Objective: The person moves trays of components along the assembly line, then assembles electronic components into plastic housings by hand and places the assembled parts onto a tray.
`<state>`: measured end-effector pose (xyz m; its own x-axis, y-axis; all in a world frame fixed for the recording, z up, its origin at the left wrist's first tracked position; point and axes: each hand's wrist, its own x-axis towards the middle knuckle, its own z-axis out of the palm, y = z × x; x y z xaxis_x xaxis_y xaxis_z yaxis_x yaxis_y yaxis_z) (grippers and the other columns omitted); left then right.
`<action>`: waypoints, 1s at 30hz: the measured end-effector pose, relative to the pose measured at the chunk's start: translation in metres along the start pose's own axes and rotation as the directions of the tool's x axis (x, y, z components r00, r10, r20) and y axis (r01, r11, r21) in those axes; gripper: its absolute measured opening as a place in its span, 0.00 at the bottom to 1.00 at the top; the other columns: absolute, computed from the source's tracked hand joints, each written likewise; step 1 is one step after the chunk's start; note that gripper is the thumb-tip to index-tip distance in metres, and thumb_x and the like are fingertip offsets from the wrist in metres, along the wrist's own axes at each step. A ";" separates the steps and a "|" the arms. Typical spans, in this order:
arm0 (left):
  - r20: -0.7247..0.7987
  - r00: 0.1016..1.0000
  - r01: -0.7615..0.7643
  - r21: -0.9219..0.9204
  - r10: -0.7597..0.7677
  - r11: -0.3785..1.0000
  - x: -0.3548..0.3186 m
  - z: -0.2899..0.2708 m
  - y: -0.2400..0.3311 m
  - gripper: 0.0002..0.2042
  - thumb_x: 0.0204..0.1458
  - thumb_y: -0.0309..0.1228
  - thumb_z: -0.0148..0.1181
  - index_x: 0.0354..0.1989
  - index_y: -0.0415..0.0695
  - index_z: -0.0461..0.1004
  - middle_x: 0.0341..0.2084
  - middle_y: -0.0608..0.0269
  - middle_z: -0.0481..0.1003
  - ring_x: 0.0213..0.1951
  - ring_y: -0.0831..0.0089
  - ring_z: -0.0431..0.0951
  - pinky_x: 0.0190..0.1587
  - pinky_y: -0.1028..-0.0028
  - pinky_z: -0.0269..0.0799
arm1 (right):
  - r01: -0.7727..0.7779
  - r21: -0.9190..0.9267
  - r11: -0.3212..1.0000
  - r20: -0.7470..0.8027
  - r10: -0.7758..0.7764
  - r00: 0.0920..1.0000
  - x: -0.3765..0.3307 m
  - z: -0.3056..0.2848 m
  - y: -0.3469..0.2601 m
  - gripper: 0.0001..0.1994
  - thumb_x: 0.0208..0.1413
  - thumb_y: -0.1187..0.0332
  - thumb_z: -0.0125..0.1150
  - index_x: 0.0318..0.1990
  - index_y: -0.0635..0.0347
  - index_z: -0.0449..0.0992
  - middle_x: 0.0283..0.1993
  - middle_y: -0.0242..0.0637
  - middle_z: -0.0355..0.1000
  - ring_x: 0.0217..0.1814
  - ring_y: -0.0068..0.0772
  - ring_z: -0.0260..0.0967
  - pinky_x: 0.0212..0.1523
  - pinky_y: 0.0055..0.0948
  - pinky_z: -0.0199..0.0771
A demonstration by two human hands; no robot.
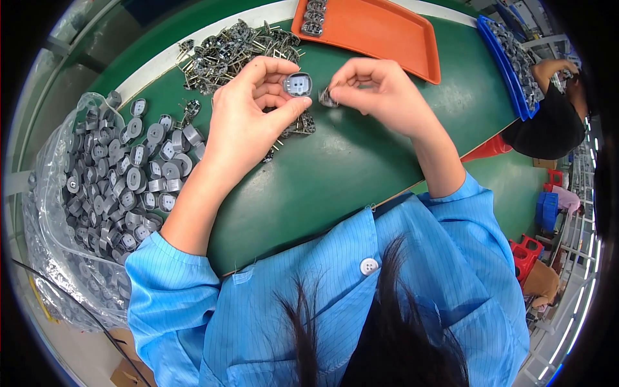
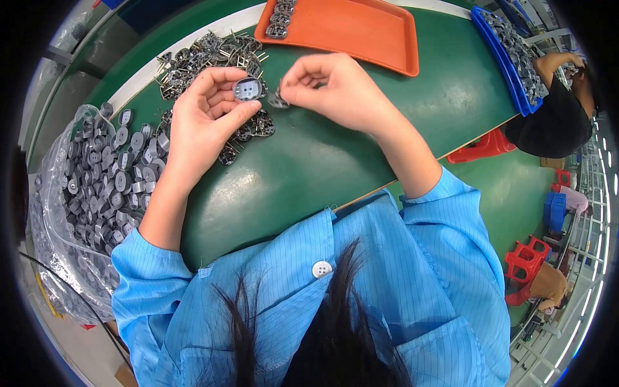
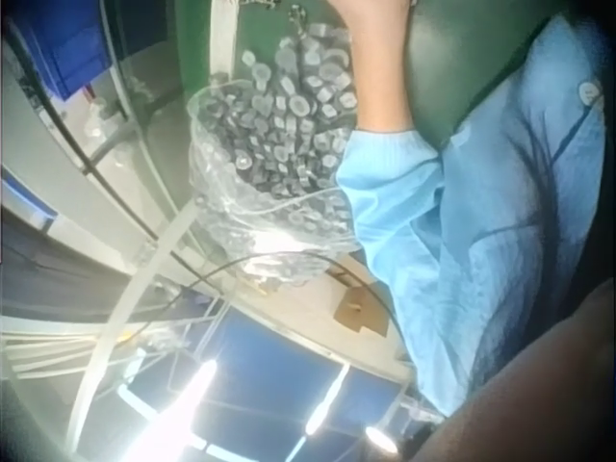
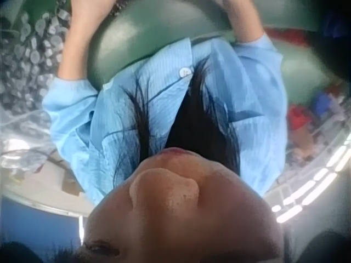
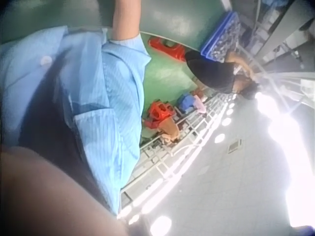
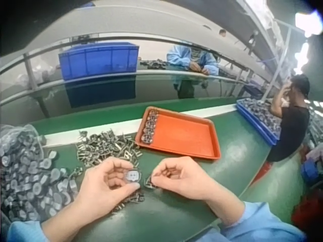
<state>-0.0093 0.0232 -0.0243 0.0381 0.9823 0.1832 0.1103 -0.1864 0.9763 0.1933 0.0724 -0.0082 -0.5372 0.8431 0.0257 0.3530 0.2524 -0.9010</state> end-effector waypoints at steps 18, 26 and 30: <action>0.049 0.997 -0.058 0.071 0.055 0.996 -0.002 0.002 0.002 0.17 0.40 0.21 0.68 0.41 0.36 0.74 0.31 0.62 0.74 0.31 0.81 0.76 0.37 0.80 0.77 | 0.459 -0.452 0.765 -0.093 -0.552 0.829 0.004 0.013 -0.017 0.06 0.44 0.73 0.65 0.30 0.59 0.74 0.30 0.33 0.71 0.31 0.34 0.69 0.31 0.32 0.71; 0.062 0.938 -0.343 0.329 0.342 0.880 -0.003 0.005 0.008 0.16 0.37 0.22 0.69 0.37 0.39 0.76 0.33 0.62 0.73 0.33 0.73 0.75 0.35 0.75 0.74 | -0.078 0.161 0.984 -0.028 0.084 0.996 -0.001 0.010 -0.029 0.09 0.48 0.74 0.65 0.36 0.69 0.75 0.31 0.37 0.76 0.35 0.21 0.75 0.37 0.20 0.77; 0.091 0.861 -0.478 0.484 0.501 0.733 -0.008 0.010 0.005 0.16 0.33 0.22 0.69 0.34 0.40 0.75 0.31 0.59 0.71 0.33 0.64 0.75 0.35 0.71 0.73 | 0.002 0.150 0.989 -0.087 0.011 0.996 -0.008 0.018 -0.023 0.08 0.47 0.75 0.65 0.34 0.69 0.76 0.29 0.40 0.76 0.34 0.25 0.76 0.36 0.22 0.77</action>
<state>0.0006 0.0142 -0.0220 0.1783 0.7506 0.6363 0.5433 -0.6142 0.5723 0.1755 0.0516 0.0040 -0.4643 0.8840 0.0534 0.2327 0.1799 -0.9558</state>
